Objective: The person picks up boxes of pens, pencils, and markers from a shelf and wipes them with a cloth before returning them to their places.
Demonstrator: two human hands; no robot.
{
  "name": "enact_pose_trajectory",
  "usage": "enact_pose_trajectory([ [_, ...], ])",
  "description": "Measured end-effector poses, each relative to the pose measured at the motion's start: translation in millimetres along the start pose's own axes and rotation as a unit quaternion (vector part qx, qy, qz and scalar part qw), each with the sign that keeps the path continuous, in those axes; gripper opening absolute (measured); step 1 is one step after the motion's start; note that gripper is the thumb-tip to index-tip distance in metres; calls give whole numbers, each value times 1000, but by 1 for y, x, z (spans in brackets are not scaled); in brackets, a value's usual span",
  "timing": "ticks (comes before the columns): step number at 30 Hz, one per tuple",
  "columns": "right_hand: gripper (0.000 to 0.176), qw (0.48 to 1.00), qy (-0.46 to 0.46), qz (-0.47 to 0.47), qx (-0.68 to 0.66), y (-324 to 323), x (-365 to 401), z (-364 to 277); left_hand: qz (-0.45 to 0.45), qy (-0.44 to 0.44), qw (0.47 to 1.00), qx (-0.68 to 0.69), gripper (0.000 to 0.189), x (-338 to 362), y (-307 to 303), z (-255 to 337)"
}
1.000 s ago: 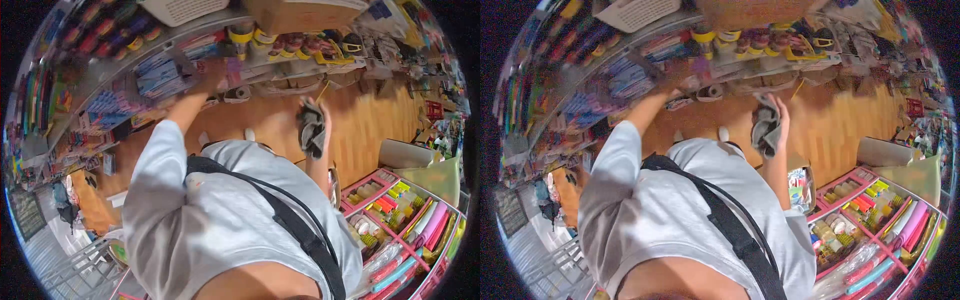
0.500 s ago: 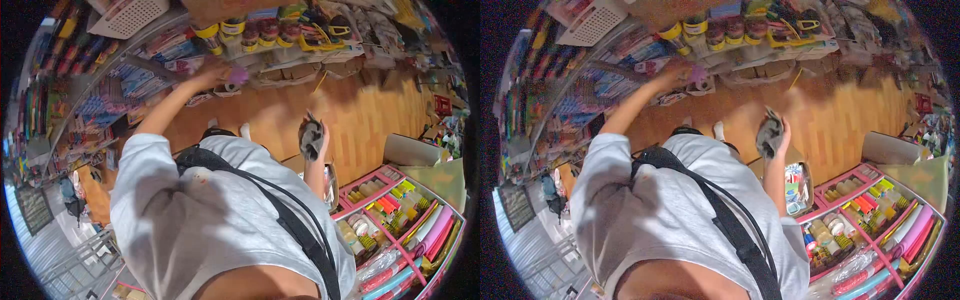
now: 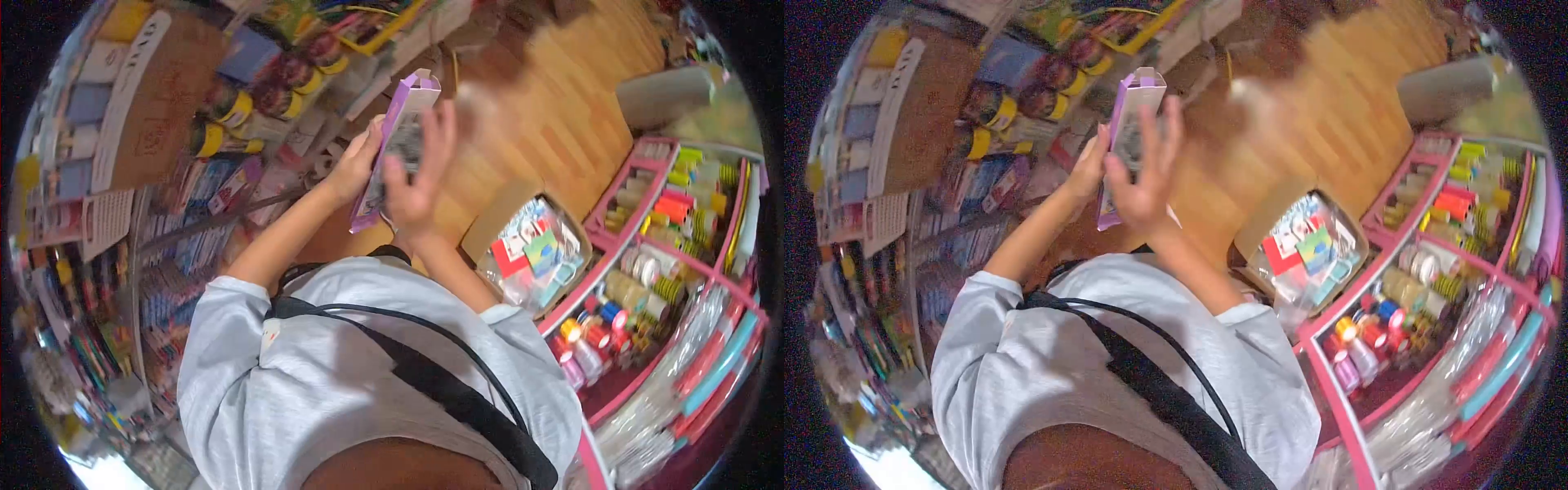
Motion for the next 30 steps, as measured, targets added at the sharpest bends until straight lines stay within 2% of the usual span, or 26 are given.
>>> enact_pose_trajectory([
  [1,50,996,-9,-20,84,7,3,-7,-13,78,991,-109,48,2,-6,-19],
  [2,50,996,-8,-13,88,6,4,-6,-22,160,963,-217,48,6,-10,-28],
  [4,47,976,-46,-5,214,14,-1,-5,-5,124,977,-172,47,13,8,-5],
  [6,45,975,-74,35,207,7,-20,-7,-32,89,986,-134,46,13,0,-7],
  [8,42,987,-32,121,104,-11,-38,-9,-40,118,978,-169,47,25,-6,0],
  [10,41,982,97,99,-124,-17,-42,-13,-79,231,951,-191,47,39,-2,22],
  [11,42,982,70,95,-151,-13,-34,-32,-74,247,957,-132,51,46,-1,30],
  [12,43,979,42,89,-177,-8,-26,-53,-82,251,955,-132,51,51,-4,38],
  [13,45,967,40,67,-243,-1,-15,-64,-102,319,928,-164,53,62,-7,52],
  [14,47,971,32,79,-223,6,-2,-83,-121,385,894,-195,55,75,-11,67],
  [17,48,968,-39,41,-246,38,31,-131,-95,476,850,-206,59,120,-29,96],
  [19,51,963,-62,10,-263,63,54,-156,-77,484,843,-220,63,154,-48,108],
  [21,54,939,-34,-71,-334,90,79,-175,-72,486,844,-213,62,186,-64,120],
  [22,56,960,-59,-54,-268,95,89,-173,-70,484,852,-186,59,200,-73,123],
  [25,52,958,5,-46,-282,114,115,-187,-51,606,750,-262,50,238,-91,129],
  [27,49,969,60,-12,-240,120,125,-195,-28,646,722,-245,47,263,-97,130],
  [29,48,948,84,-19,-306,129,132,-196,-1,648,733,-206,45,282,-102,126],
  [30,48,932,94,-34,-349,133,135,-198,-43,655,723,-215,36,290,-108,128],
])
Point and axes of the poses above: each hand's wrist, its own x-axis away from the middle knuckle, its own y-axis out of the palm, z = x × y, the point moved 5 cm from there along -x, towards the middle knuckle, and after that the axes turned 9 degrees about y, right-handed, at the moved point
